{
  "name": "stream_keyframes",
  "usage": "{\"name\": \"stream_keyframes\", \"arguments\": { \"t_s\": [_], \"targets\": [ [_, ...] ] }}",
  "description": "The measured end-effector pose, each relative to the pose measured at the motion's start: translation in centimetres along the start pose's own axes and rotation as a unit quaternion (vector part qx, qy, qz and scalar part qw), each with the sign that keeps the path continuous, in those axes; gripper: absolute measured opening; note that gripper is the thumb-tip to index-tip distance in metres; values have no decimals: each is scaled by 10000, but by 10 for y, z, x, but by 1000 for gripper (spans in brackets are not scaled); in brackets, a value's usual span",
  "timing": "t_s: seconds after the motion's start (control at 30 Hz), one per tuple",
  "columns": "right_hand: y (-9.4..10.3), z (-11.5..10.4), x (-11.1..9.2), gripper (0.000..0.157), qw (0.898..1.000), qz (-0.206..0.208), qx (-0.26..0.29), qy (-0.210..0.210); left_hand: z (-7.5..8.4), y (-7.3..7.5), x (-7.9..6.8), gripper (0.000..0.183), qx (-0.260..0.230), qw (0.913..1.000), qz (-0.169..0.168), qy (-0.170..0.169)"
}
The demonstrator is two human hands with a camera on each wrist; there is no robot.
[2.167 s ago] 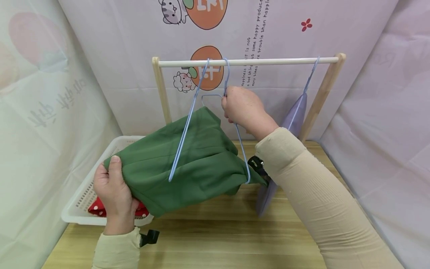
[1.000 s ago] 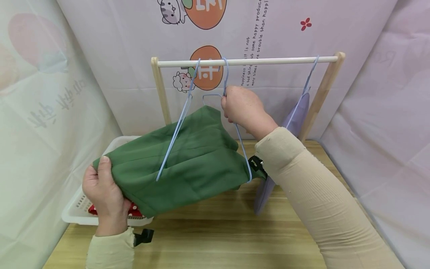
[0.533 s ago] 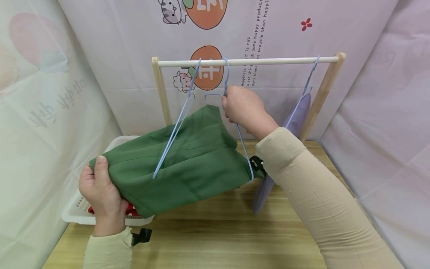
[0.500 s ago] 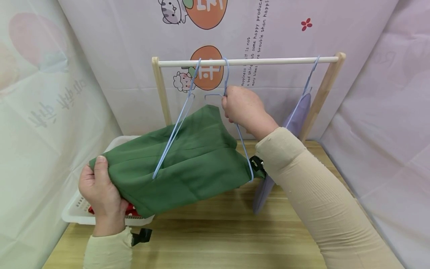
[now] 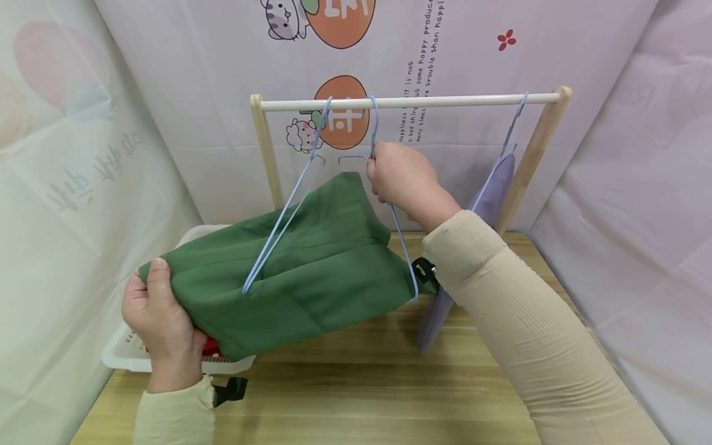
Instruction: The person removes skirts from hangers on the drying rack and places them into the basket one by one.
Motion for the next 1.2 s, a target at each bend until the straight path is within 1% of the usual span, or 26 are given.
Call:
{"name": "stream_keyframes", "arguments": {
  "t_s": [0.1, 0.27, 0.4, 0.73, 0.83, 1.1, 1.2],
  "targets": [
    [0, 0, 0, 26, 10000, -15, -12, -13, 1, 1, 1, 31, 19, 10000, -21, -22],
    [0, 1, 0, 26, 10000, -17, -10, -10, 2, 1, 3, 31, -82, 10000, -31, 18],
    [0, 1, 1, 26, 10000, 3, -30, 20, 1, 3, 4, 31, -83, 10000, 13, 50],
    [0, 1, 1, 27, 9999, 56, -5, 84, 3, 6, 8, 31, -100, 9998, 147, -43],
    [0, 0, 2, 27, 9999, 60, -14, 94, 4, 7, 10, 33, -37, 9999, 152, -70],
    [-1, 0, 2, 27, 9999, 64, -13, 79, 5, 9, 12, 33, -87, 9995, 290, 0],
    [-1, 1, 1, 27, 10000, 58, -19, 42, 6, 9, 13, 34, -91, 9996, 252, -64]
  ]
}}
Point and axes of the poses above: each hand's wrist, its own x-axis towards the middle knuckle, its own y-axis out of the back of the hand, z = x × y, the point moved 5 cm from there along x, towards the middle knuckle, and after that the axes turned 9 degrees about -y, right-handed, at the moved point
